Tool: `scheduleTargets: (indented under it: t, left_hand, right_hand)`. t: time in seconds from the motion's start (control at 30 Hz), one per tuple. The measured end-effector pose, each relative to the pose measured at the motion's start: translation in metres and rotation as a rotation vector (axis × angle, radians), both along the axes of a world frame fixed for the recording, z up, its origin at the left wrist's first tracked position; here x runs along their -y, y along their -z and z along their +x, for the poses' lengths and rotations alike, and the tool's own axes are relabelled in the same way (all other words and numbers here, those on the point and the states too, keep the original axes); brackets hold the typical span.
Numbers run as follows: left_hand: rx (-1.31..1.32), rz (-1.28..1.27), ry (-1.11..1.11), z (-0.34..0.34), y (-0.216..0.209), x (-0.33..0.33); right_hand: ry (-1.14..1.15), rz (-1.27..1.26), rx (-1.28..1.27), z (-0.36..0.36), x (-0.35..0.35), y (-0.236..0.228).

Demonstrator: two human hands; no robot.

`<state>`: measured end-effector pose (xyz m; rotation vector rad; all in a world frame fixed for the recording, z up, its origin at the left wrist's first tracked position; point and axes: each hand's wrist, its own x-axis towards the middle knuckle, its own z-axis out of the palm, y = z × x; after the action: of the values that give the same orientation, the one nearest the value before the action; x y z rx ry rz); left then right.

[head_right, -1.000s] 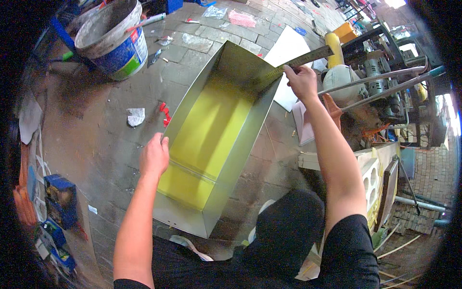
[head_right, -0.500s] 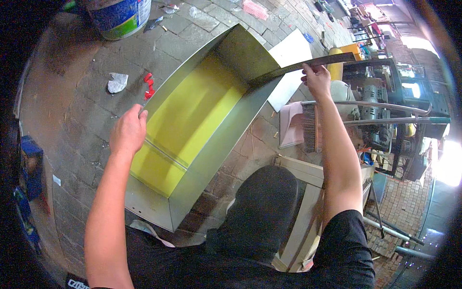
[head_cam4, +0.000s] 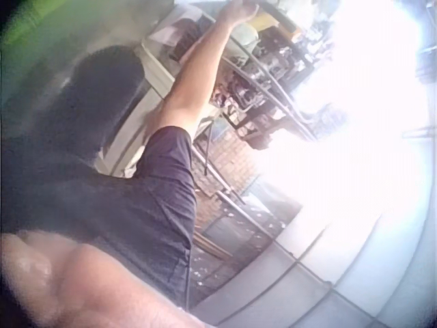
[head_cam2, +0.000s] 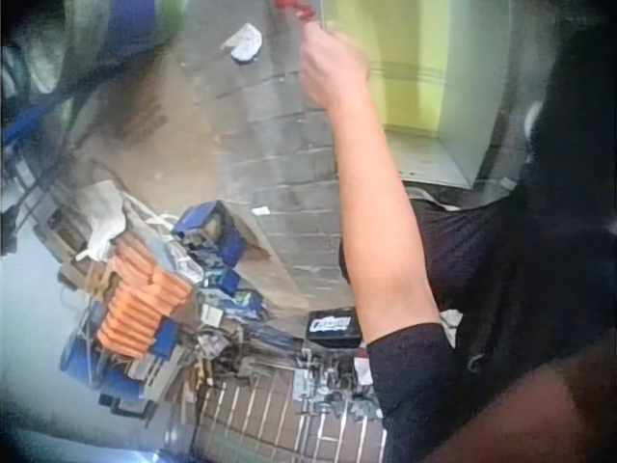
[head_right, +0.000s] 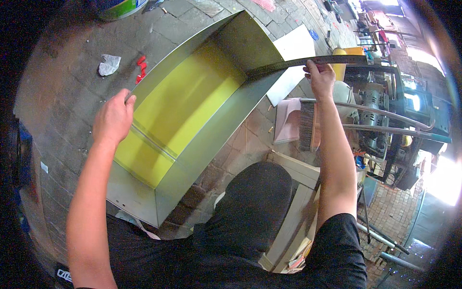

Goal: The person cuts a yellow sheet with a guillotine cutter, then applies red and black tape to its edges using a utility knife. The person places the finished panel into a metal cabinet and measures the interior with a ruler.

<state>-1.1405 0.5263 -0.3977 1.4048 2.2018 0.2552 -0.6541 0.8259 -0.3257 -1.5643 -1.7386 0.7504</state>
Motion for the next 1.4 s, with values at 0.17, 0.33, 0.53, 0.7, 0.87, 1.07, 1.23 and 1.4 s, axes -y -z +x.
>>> scheduleTargets:
  t: [0.17, 0.33, 0.53, 0.7, 0.87, 1.07, 1.23, 1.4]
  left_hand:
    - [0.012, 0.059, -0.015, 0.0, 0.004, 0.002]
    - [0.009, 0.016, -0.009, -0.001, 0.001, 0.002]
    - [0.002, 0.04, -0.008, -0.001, 0.005, 0.002]
    - [-0.017, 0.02, -0.01, -0.002, 0.001, 0.002]
    - [-0.01, 0.013, -0.013, -0.001, 0.004, 0.002]
    - [-0.009, 0.0, -0.014, 0.002, -0.002, -0.001]
    - [-0.054, 0.012, -0.016, 0.001, -0.006, 0.003]
    - [-0.035, -0.005, -0.008, 0.003, -0.01, 0.001]
  right_hand:
    - [-0.024, 0.033, 0.034, 0.001, 0.0, 0.002]
    - [0.001, 0.019, 0.006, -0.005, 0.001, 0.003]
    - [-0.039, 0.041, -0.001, -0.001, 0.001, 0.002]
    - [-0.013, 0.005, 0.041, -0.008, 0.003, -0.002]
    - [0.0, -0.018, 0.061, -0.009, 0.005, -0.006]
    - [-0.001, 0.102, -0.039, -0.016, 0.014, -0.02]
    - [-0.001, 0.457, -0.076, -0.059, 0.043, -0.149]
    - [0.019, 0.443, -0.605, -0.053, 0.039, -0.206]
